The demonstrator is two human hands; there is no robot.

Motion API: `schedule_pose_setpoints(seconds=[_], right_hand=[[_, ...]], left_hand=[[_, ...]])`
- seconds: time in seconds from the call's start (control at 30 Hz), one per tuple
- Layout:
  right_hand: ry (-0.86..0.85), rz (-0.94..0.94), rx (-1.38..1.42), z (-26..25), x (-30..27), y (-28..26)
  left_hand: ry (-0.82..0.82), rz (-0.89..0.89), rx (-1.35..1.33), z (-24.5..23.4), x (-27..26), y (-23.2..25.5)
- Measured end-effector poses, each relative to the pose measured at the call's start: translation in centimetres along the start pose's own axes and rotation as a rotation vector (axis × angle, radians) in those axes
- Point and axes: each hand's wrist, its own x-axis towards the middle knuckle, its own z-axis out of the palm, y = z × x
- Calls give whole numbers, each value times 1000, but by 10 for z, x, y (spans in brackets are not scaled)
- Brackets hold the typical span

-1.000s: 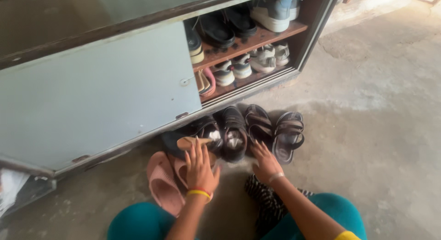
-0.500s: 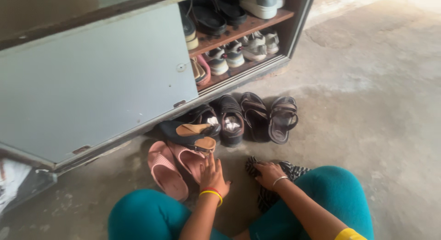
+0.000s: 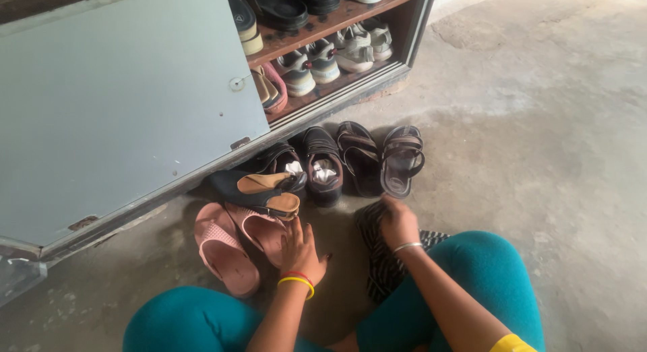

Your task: The person sits on the floor and scrubs several pairs of shoes with a brush, then places them into a shoe cabinet. The person handles sandals, flats, and slip-ons, wiping the soles and uppers before storing them on shelves.

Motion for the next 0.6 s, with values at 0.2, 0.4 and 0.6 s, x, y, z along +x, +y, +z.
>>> schedule_pose_setpoints(seconds=[0.2,0.4,0.6], right_hand=[[386,318,78,-29,26,19],[354,185,-68,-5,38,44],[23,64,-233,14,40,27]], left_hand=[[5,51,-20,1,0,0],[62,129,-18,-4,1,9],[63,169,18,-3,11,7]])
